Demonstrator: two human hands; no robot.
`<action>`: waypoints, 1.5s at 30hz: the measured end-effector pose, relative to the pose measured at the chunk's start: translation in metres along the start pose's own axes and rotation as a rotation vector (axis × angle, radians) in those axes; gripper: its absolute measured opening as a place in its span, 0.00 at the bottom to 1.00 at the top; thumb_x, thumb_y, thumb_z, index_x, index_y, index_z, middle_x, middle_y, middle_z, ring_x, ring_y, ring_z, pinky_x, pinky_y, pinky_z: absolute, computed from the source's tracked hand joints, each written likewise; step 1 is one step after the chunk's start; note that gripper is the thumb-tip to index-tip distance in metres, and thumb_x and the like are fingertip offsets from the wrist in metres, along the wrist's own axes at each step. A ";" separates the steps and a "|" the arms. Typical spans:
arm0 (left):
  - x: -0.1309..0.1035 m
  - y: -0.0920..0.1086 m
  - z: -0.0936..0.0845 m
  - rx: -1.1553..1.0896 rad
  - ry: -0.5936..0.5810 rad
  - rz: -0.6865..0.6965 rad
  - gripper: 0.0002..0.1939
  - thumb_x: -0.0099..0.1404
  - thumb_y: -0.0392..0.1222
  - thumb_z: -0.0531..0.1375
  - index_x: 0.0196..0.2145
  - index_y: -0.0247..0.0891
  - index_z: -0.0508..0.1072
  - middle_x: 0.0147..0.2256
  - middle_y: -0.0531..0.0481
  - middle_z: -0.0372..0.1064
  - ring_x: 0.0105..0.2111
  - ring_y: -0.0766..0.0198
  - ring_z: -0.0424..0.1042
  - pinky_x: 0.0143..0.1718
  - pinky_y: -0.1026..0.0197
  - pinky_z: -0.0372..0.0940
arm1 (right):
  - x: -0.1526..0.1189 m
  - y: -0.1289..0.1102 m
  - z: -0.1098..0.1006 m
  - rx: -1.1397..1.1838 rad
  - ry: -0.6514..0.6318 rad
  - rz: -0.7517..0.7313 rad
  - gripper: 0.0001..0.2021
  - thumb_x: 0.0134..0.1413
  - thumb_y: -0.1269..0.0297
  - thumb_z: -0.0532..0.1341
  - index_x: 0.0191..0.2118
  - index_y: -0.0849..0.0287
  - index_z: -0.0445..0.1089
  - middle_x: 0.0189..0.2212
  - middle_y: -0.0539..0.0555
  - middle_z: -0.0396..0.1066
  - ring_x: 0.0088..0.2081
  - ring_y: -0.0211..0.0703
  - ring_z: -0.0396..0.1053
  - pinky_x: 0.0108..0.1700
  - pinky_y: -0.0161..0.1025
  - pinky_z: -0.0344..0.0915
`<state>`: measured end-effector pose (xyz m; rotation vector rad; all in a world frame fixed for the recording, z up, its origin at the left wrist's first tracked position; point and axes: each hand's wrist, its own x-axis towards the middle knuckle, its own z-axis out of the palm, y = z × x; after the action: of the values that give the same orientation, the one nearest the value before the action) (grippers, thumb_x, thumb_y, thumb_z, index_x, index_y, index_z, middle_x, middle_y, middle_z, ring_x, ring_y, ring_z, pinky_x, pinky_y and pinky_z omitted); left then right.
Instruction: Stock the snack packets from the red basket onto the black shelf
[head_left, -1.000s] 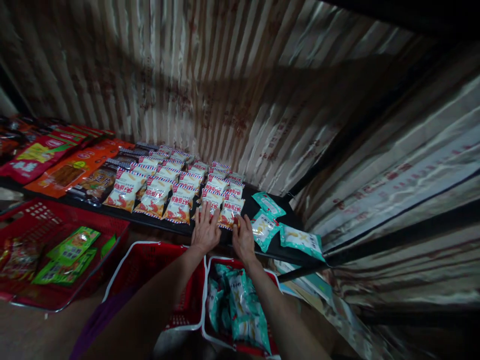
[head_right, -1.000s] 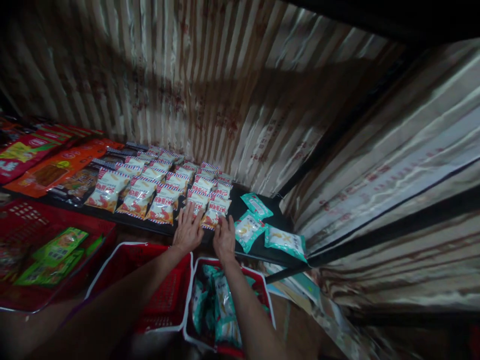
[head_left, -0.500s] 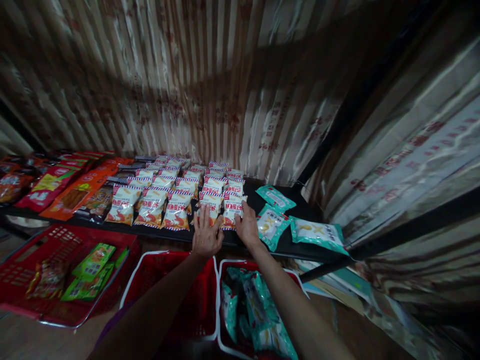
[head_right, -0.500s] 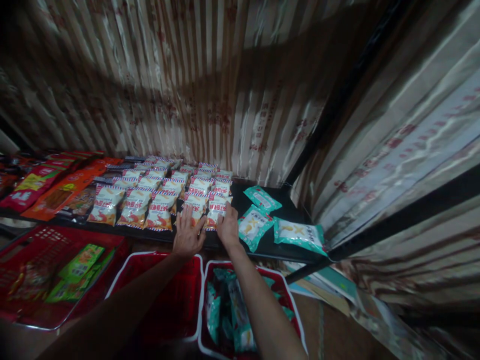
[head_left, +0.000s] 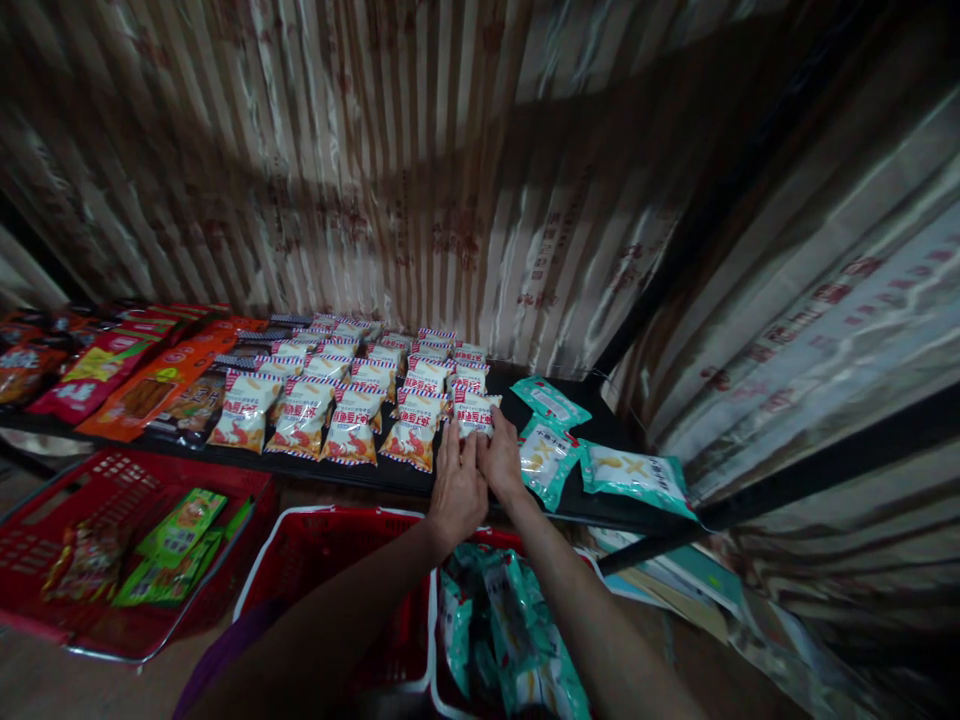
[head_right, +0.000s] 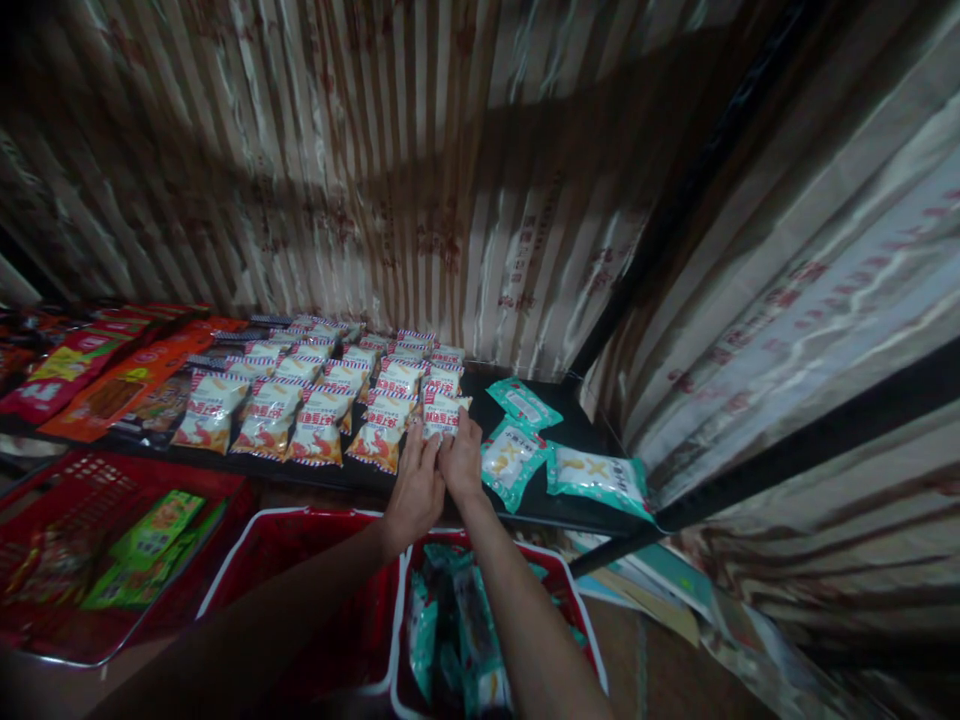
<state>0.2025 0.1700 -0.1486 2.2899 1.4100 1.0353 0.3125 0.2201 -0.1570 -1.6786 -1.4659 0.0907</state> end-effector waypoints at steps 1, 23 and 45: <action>0.003 0.005 0.004 -0.021 -0.016 -0.085 0.31 0.59 0.30 0.50 0.61 0.25 0.53 0.65 0.29 0.36 0.65 0.46 0.35 0.63 0.43 0.45 | 0.001 0.001 -0.001 -0.007 0.002 0.001 0.25 0.52 0.70 0.51 0.58 0.66 0.59 0.49 0.65 0.63 0.51 0.53 0.62 0.54 0.53 0.61; -0.006 -0.008 0.019 -0.049 -0.080 -0.175 0.32 0.57 0.29 0.49 0.59 0.16 0.53 0.62 0.24 0.44 0.64 0.44 0.43 0.63 0.44 0.47 | -0.002 -0.003 0.000 -0.063 -0.044 -0.064 0.23 0.53 0.68 0.50 0.55 0.65 0.62 0.48 0.65 0.66 0.51 0.52 0.63 0.54 0.51 0.61; -0.008 -0.045 -0.055 0.180 0.125 -0.190 0.23 0.62 0.33 0.49 0.55 0.27 0.61 0.61 0.30 0.51 0.61 0.46 0.53 0.58 0.44 0.54 | -0.021 -0.077 0.024 -0.058 -0.249 -0.058 0.19 0.53 0.68 0.54 0.52 0.56 0.66 0.45 0.56 0.73 0.42 0.47 0.73 0.48 0.46 0.67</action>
<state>0.1327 0.1778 -0.1377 2.1874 1.7986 1.0469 0.2339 0.2098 -0.1326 -1.7178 -1.7151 0.2346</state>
